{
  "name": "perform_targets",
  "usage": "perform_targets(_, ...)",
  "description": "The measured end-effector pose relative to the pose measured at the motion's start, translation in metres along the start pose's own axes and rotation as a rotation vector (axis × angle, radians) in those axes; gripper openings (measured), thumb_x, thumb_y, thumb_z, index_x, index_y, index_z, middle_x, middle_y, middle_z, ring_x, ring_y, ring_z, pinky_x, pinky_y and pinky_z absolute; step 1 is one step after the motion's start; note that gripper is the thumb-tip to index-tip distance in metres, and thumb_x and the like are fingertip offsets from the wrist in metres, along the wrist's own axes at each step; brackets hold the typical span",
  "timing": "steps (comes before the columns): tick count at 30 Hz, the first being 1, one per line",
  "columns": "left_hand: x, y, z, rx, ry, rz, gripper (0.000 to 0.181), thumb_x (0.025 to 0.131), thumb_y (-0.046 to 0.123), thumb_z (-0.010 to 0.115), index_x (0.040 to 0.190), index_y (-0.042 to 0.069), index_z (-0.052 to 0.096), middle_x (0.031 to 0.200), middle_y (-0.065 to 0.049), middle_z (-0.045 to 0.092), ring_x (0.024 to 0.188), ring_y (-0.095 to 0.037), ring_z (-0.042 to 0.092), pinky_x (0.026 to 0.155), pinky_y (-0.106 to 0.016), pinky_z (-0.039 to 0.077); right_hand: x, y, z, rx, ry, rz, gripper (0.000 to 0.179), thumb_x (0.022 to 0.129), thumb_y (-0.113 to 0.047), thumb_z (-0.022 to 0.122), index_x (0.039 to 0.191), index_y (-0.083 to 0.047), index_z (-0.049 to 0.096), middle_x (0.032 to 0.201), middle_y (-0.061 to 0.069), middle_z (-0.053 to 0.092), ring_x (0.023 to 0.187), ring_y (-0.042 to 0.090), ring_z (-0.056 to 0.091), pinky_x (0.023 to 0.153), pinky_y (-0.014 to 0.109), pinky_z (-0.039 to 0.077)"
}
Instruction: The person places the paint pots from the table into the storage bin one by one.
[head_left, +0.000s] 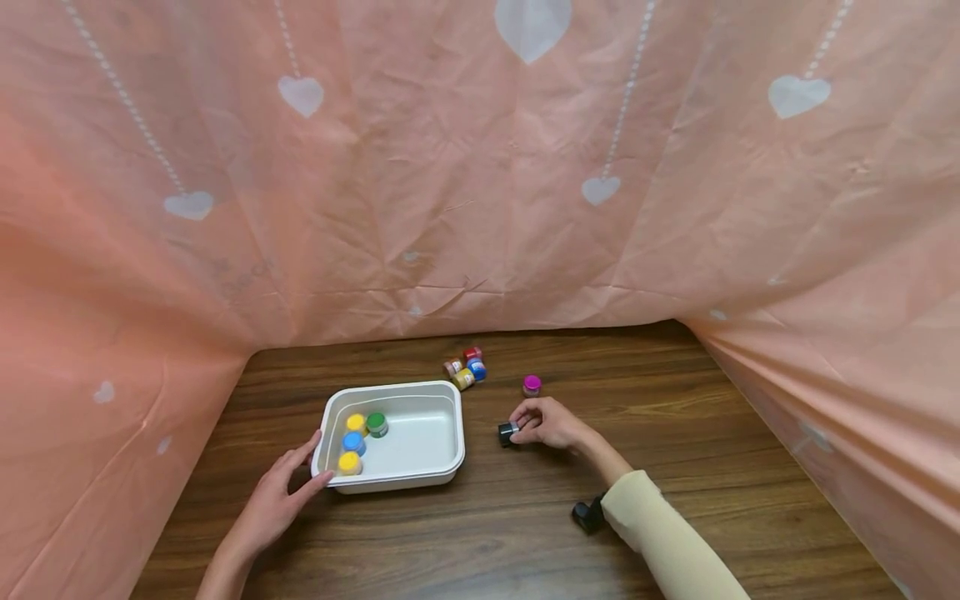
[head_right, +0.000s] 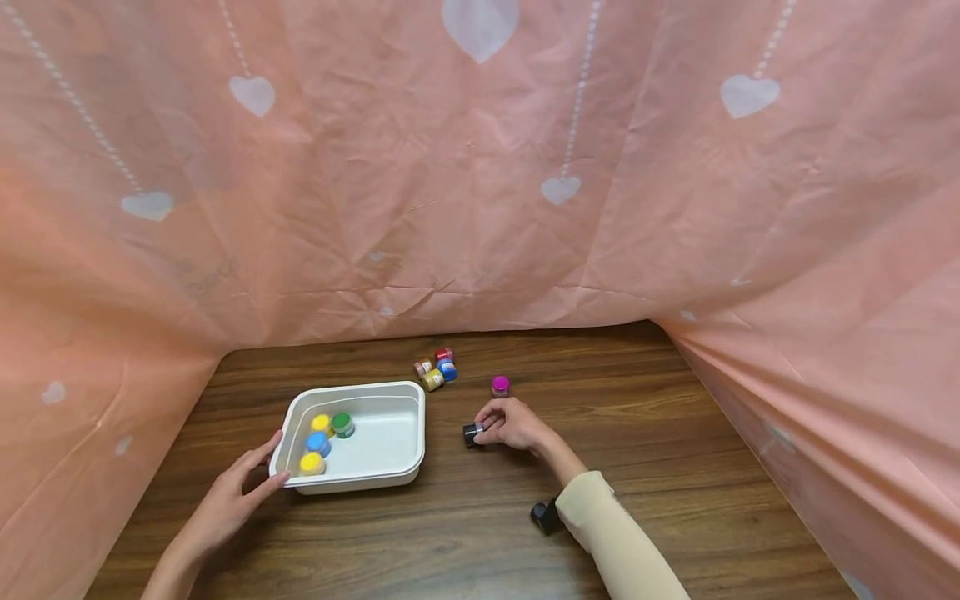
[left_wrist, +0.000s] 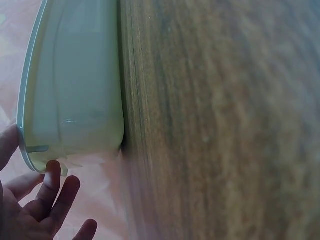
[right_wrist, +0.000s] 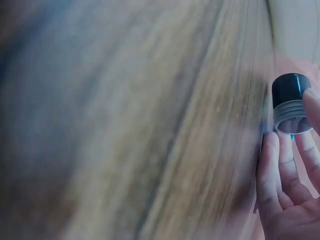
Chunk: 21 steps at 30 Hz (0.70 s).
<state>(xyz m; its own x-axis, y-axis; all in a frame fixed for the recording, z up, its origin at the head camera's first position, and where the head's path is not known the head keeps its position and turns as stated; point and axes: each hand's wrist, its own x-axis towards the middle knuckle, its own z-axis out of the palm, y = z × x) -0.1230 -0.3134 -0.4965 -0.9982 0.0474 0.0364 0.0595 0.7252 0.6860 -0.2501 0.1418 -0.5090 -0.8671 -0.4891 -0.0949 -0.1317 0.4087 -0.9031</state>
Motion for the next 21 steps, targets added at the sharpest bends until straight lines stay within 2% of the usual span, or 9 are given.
perform_targets(5, -0.002, 0.001, 0.000, 0.010, 0.013, 0.014, 0.075, 0.099, 0.043, 0.069, 0.161, 0.013, 0.039, 0.127, -0.013, 0.060, 0.116, -0.029, 0.050, 0.104, -0.060, 0.041, -0.002, 0.001, -0.002, 0.037, 0.010, -0.009, 0.027, 0.088, -0.001, 0.080, 0.111, 0.008, 0.067, 0.103, 0.018, 0.070, 0.091, 0.019, 0.071, 0.078, 0.024, 0.057)
perform_targets(12, -0.002, 0.000, 0.000, -0.004, -0.006, -0.015, 0.076, 0.099, 0.044, 0.069, 0.161, 0.014, 0.038, 0.134, -0.015, 0.058, 0.120, -0.032, 0.049, 0.107, -0.065, 0.039, -0.004, -0.007, -0.003, 0.064, 0.025, -0.048, 0.029, 0.091, -0.004, 0.079, 0.115, 0.006, 0.067, 0.109, 0.020, 0.070, 0.092, 0.017, 0.072, 0.078, 0.023, 0.056)
perform_targets(21, 0.000, 0.000, -0.001, -0.008, -0.015, -0.020, 0.077, 0.099, 0.046, 0.069, 0.162, 0.015, 0.037, 0.135, -0.016, 0.058, 0.122, -0.033, 0.049, 0.107, -0.065, 0.038, -0.006, -0.033, 0.001, 0.055, 0.045, -0.127, 0.028, 0.092, -0.006, 0.078, 0.118, 0.002, 0.068, 0.114, 0.019, 0.070, 0.101, 0.030, 0.071, 0.079, 0.024, 0.057)
